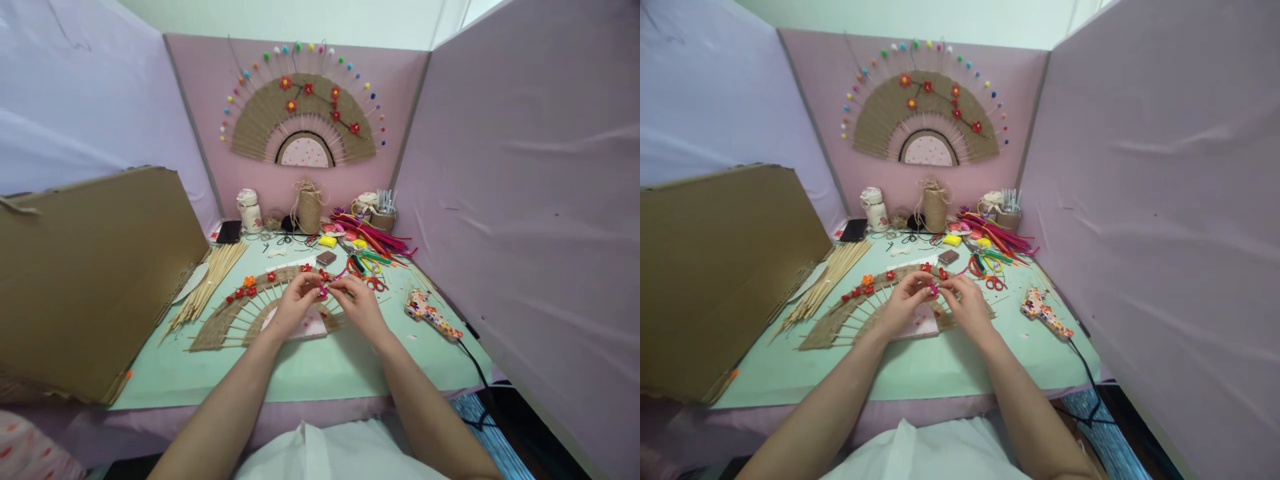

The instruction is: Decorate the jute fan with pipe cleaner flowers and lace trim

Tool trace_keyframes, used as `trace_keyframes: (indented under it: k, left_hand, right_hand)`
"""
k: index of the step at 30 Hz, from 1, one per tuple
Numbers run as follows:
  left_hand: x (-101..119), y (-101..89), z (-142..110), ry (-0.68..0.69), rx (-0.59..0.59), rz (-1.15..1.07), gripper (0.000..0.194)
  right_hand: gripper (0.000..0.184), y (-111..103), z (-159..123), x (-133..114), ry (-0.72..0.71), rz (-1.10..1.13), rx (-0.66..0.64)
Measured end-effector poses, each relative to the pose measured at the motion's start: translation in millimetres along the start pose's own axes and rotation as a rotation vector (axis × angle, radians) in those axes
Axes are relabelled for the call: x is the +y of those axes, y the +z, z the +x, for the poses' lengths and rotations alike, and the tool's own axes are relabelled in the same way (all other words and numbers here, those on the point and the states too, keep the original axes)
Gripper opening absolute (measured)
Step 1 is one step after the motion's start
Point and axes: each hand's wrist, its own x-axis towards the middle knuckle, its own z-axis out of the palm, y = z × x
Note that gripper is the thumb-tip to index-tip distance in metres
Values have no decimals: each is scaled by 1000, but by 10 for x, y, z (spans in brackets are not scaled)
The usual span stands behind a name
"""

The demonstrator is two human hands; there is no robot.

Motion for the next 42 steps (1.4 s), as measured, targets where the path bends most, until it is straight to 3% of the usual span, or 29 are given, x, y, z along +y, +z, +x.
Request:
trace_keyframes:
  k: [8, 19, 42]
  left_hand:
    - [40, 14, -12, -35, 22, -8, 26]
    - [-59, -38, 8, 75, 44, 207, 23]
    - [-148, -59, 38, 43, 102, 277, 27]
  right_hand:
    - [12, 8, -35, 4, 12, 22, 28]
    - [16, 45, -82, 8, 28, 31, -12]
    - [22, 48, -157, 17, -133, -392, -85]
